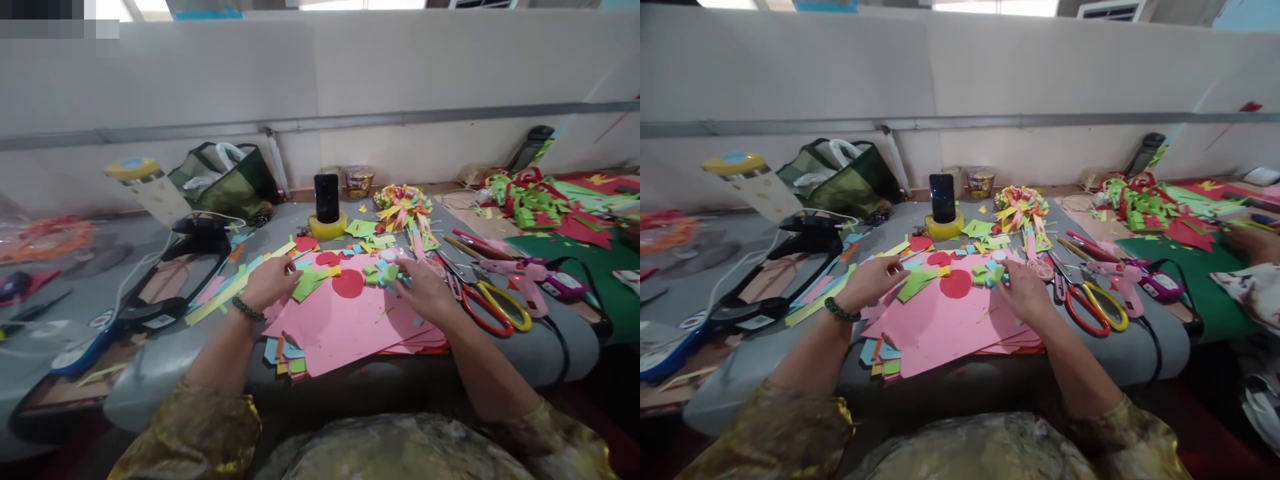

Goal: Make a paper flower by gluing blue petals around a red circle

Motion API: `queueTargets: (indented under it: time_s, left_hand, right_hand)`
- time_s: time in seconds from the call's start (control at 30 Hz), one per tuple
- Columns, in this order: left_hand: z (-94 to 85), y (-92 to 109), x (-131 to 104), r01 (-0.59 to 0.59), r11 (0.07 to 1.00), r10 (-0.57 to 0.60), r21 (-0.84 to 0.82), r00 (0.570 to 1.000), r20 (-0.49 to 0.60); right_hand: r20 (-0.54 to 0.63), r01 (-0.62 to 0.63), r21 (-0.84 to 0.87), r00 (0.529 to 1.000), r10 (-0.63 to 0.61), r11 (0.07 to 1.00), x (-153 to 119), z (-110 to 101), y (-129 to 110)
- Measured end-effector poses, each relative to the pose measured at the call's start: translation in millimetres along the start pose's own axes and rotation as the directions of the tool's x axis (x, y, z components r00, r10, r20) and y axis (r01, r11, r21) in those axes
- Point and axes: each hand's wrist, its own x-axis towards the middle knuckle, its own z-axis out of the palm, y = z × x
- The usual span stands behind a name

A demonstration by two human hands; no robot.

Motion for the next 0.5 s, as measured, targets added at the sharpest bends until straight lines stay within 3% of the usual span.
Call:
queueTargets:
  time_s: [0.1,0.23,0.37,0.5]
  left_hand:
    - [2.5,4.4,-2.3,-0.010,0.997,0.005,0.075,0.998,0.062]
    - [5.4,7.4,-2.9,-0.049,0.995,0.036,0.089,0.990,0.140]
    - [8.5,6.1,-0.1,-0.073,0.997,0.068,0.022,0.984,0.167]
    - [10.2,4.5,2.1,-0.080,0.996,0.083,-0.030,0.990,0.118]
  right_hand:
    - [-0.117,0.067,-0.106,0.990,-0.079,0.992,0.3,0.9,7.4]
    - [-0.218,0.087,-0.098,0.970,-0.107,0.991,-0.3,-9.5,8.7]
    - [-0.241,0.070,0.009,0.968,-0.066,0.997,1.1,-18.4,5.6]
    - [-0.208,0.026,0.142,0.978,0.004,0.990,3.9,-21.8,1.8]
